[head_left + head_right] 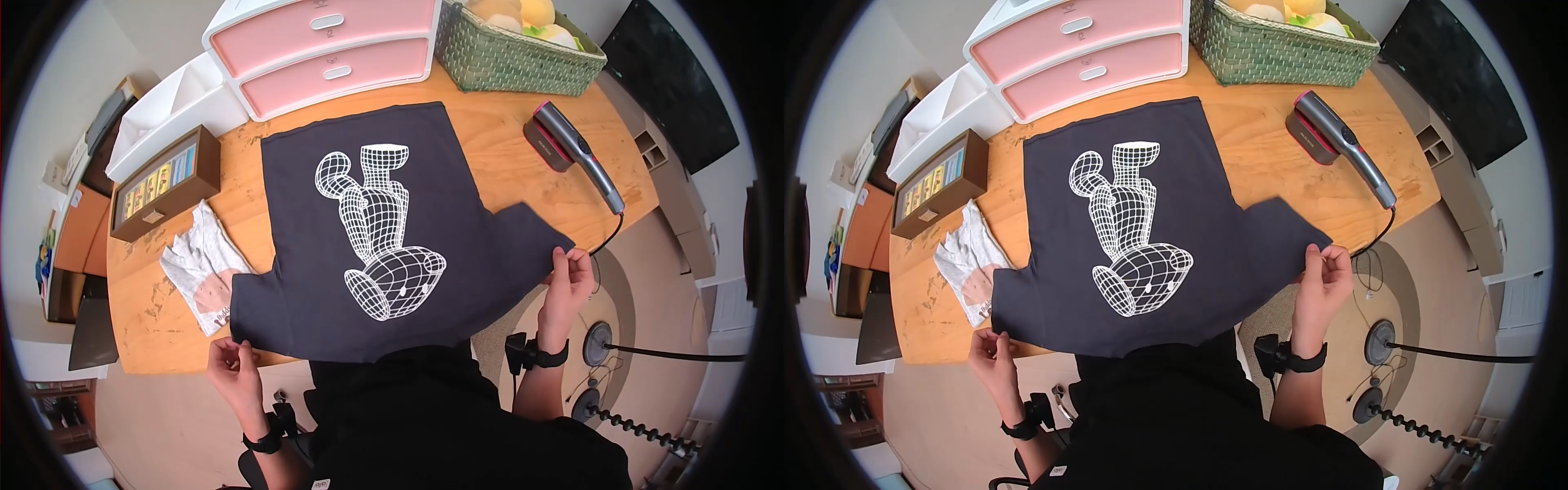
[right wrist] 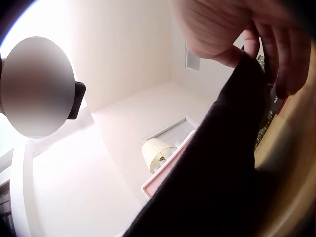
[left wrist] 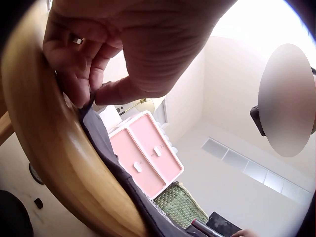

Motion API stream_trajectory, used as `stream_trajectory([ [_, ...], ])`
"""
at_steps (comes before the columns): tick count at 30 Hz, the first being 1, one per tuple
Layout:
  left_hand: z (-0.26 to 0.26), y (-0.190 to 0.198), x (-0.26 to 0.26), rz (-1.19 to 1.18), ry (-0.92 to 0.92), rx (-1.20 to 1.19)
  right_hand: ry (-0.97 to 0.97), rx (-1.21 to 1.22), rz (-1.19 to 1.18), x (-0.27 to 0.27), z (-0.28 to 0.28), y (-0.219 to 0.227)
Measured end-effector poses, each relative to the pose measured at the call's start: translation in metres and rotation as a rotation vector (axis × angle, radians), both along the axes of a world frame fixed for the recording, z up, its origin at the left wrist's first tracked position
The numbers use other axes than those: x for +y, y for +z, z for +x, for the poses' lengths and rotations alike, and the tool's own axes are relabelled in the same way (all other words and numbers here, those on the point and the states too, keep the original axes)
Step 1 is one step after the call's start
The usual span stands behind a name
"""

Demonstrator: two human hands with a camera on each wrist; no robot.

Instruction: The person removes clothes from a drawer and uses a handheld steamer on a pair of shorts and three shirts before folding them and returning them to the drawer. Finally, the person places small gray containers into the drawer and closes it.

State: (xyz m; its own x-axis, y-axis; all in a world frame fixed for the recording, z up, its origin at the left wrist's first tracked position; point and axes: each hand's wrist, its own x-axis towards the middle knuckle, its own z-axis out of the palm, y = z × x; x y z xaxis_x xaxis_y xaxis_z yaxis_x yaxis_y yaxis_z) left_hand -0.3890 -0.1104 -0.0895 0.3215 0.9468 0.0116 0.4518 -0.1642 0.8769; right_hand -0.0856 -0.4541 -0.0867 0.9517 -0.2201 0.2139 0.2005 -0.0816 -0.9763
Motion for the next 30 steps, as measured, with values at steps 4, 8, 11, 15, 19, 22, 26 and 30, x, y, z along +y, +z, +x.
stream_trajectory([
  [4, 0.003, 0.000, 0.000, -0.003, -0.015, -0.003, 0.057, 0.057, -0.032, 0.001, -0.002, -0.007],
  [8, 0.012, 0.012, -0.001, 0.020, -0.014, 0.132, 0.108, -0.166, -0.244, 0.019, -0.008, 0.007],
  [11, 0.011, 0.007, -0.001, 0.039, -0.026, 0.136, 0.359, -0.632, -0.689, 0.021, -0.009, 0.024],
  [15, 0.013, 0.007, -0.011, 0.112, -0.022, 0.054, 0.632, -0.632, -0.785, 0.015, -0.013, 0.012],
  [19, 0.023, 0.013, -0.024, 0.291, -0.025, -0.007, 0.640, -0.611, -0.811, 0.013, -0.016, 0.004],
  [22, 0.031, 0.023, -0.033, 0.566, -0.095, 0.035, 0.639, -0.577, -0.789, 0.012, -0.015, 0.005],
  [26, 0.050, 0.043, -0.049, 0.944, -0.398, 0.075, 0.635, -0.549, -0.784, 0.013, -0.018, 0.004],
  [30, 0.081, 0.032, -0.070, 0.912, -0.828, 0.073, 0.647, -0.543, -0.800, 0.014, -0.017, 0.004],
])
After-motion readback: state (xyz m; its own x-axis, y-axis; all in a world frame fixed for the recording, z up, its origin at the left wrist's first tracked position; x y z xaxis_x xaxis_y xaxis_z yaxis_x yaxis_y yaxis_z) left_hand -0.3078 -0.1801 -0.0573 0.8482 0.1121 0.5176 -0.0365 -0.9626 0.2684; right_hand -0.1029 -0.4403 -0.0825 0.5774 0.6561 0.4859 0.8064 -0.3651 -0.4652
